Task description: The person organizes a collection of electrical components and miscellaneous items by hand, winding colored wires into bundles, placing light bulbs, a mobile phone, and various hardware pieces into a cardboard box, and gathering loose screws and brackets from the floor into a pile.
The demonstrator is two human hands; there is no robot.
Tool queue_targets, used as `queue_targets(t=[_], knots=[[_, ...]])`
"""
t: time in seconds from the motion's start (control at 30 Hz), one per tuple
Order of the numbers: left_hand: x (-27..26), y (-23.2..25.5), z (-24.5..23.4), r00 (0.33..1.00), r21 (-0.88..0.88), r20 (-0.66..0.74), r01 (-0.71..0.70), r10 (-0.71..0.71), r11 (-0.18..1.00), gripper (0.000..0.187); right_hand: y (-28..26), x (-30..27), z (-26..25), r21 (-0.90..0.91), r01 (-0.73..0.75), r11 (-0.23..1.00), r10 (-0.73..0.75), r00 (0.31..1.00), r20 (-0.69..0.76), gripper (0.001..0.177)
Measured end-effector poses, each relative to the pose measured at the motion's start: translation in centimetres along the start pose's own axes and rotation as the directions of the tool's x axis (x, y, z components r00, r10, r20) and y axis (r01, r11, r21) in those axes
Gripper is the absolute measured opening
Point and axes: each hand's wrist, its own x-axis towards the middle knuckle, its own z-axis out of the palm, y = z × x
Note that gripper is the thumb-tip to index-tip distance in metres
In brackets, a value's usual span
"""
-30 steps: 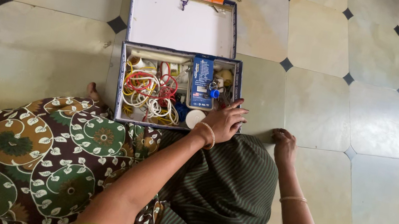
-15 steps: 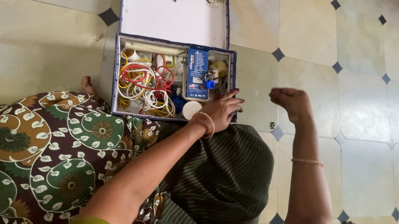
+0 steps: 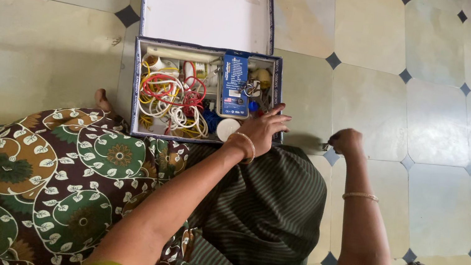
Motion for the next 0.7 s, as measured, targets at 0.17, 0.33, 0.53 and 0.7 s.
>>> queue_targets(t=[0.17, 0.33, 0.53, 0.7], knots=[[0.2, -0.2, -0.1, 1.000, -0.011, -0.007, 0.004, -0.004, 1.000, 0.046, 3.3, -4.0, 4.6, 0.356, 0.062, 0.933, 0.020, 0.975, -0.223, 0.025], [0.2, -0.1, -0.1, 0.999, -0.055, 0.033, 0.035, -0.034, 0.998, 0.048, 2.3, -7.0, 6.8, 0.526, -0.029, 0.850, 0.256, 0.896, -0.364, 0.037], [0.2, -0.1, 0.1, 1.000, -0.054, -0.003, 0.009, -0.009, 0.999, 0.040, 1.4, -7.5, 9.7, 0.517, 0.155, 0.842, 0.236, 0.755, -0.611, 0.031], [0.1, 0.0, -0.2, 1.000, -0.035, 0.010, 0.013, -0.012, 0.999, 0.031, 1.0, -6.8, 11.2, 0.534, 0.164, 0.829, 0.292, 0.688, -0.664, 0.020]])
